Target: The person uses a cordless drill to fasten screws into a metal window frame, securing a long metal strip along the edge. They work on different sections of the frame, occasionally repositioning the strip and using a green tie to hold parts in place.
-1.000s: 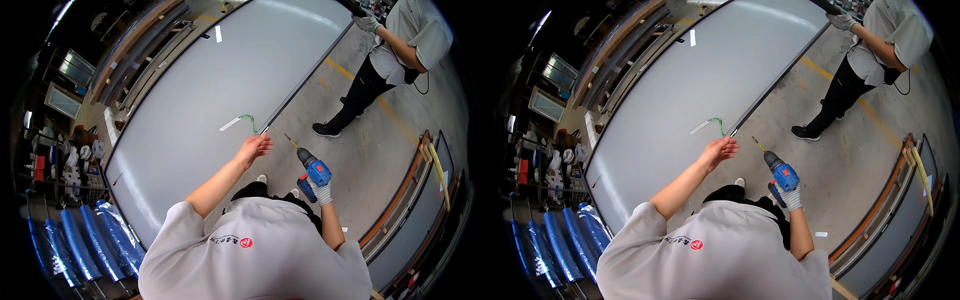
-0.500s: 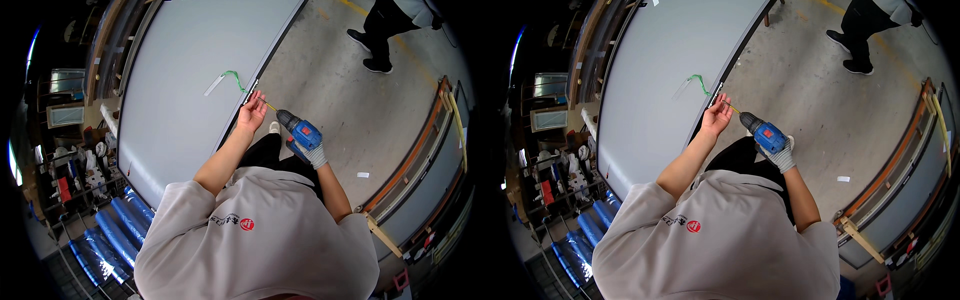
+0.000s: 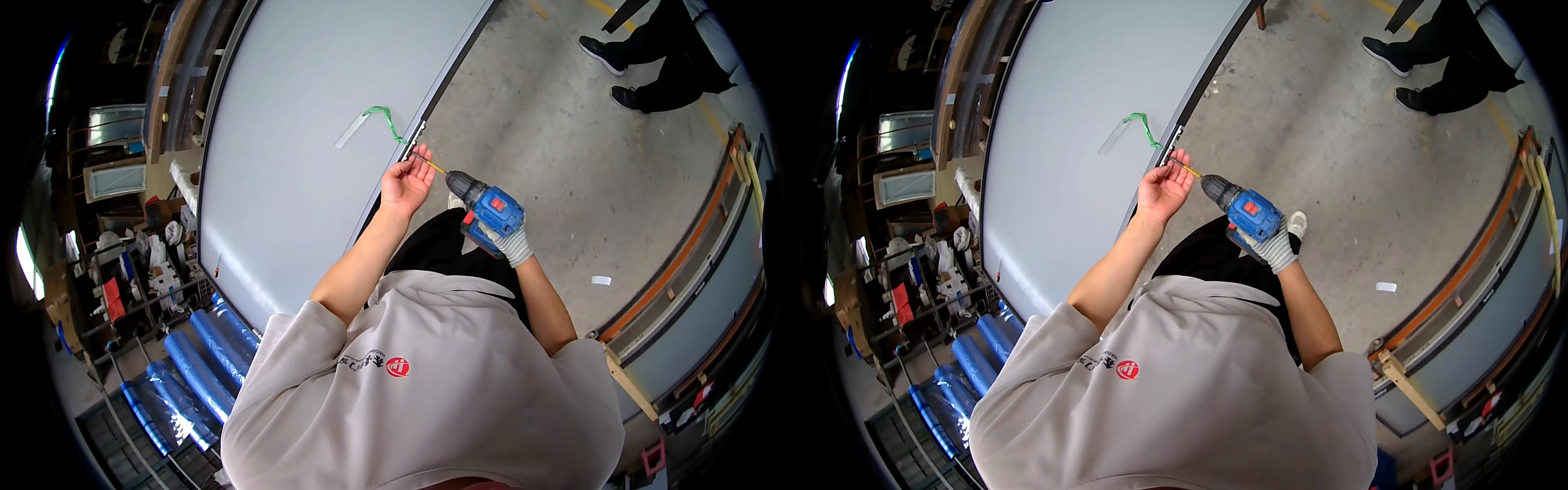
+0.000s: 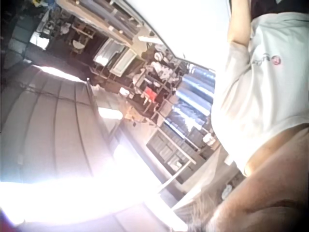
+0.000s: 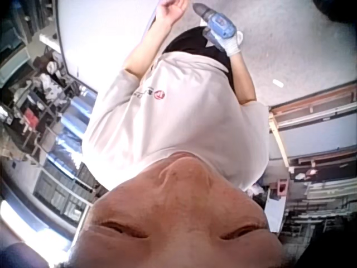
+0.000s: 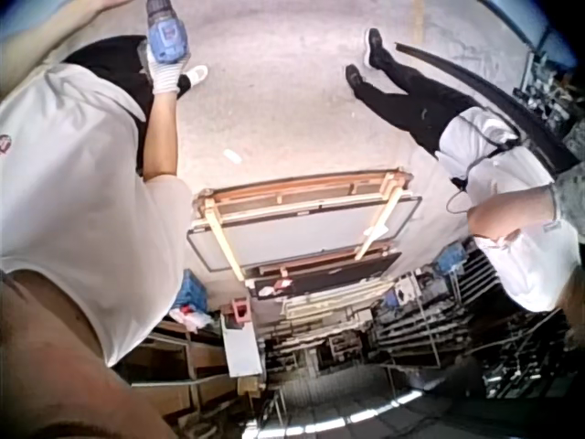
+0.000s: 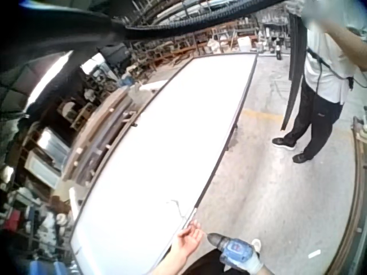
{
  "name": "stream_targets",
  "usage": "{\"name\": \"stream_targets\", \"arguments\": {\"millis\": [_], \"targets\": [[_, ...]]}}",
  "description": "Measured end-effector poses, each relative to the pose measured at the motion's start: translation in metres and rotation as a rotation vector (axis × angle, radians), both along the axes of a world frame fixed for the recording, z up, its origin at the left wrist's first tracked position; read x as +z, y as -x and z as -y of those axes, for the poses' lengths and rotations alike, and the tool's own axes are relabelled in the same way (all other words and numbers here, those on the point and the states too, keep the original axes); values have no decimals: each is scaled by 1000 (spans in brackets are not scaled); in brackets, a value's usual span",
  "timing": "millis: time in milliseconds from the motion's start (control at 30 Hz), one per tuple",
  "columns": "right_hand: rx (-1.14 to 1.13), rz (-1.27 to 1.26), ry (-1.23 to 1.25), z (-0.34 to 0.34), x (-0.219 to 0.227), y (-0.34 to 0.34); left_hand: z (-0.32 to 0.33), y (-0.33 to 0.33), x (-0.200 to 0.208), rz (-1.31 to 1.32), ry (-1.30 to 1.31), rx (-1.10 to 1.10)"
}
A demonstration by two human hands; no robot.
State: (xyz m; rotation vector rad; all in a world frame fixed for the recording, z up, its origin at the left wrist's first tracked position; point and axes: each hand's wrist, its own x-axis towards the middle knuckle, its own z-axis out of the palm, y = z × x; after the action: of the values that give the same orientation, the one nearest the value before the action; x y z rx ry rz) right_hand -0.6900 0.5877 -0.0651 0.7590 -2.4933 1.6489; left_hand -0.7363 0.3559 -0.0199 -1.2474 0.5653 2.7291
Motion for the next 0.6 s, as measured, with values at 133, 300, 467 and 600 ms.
{"name": "stream_targets", "arguments": {"millis": [133, 300, 467, 600], "targets": [[11, 201, 60, 1, 2, -6, -1, 0, -2, 1, -14, 9], [20, 377, 63, 2, -20, -15, -6, 1, 3, 1, -15, 19], [57, 640, 55, 3, -34, -24, -7, 1, 3, 8, -7, 52], [92, 667, 59, 3, -48, -29, -7, 2, 2, -1, -10, 62]]}}
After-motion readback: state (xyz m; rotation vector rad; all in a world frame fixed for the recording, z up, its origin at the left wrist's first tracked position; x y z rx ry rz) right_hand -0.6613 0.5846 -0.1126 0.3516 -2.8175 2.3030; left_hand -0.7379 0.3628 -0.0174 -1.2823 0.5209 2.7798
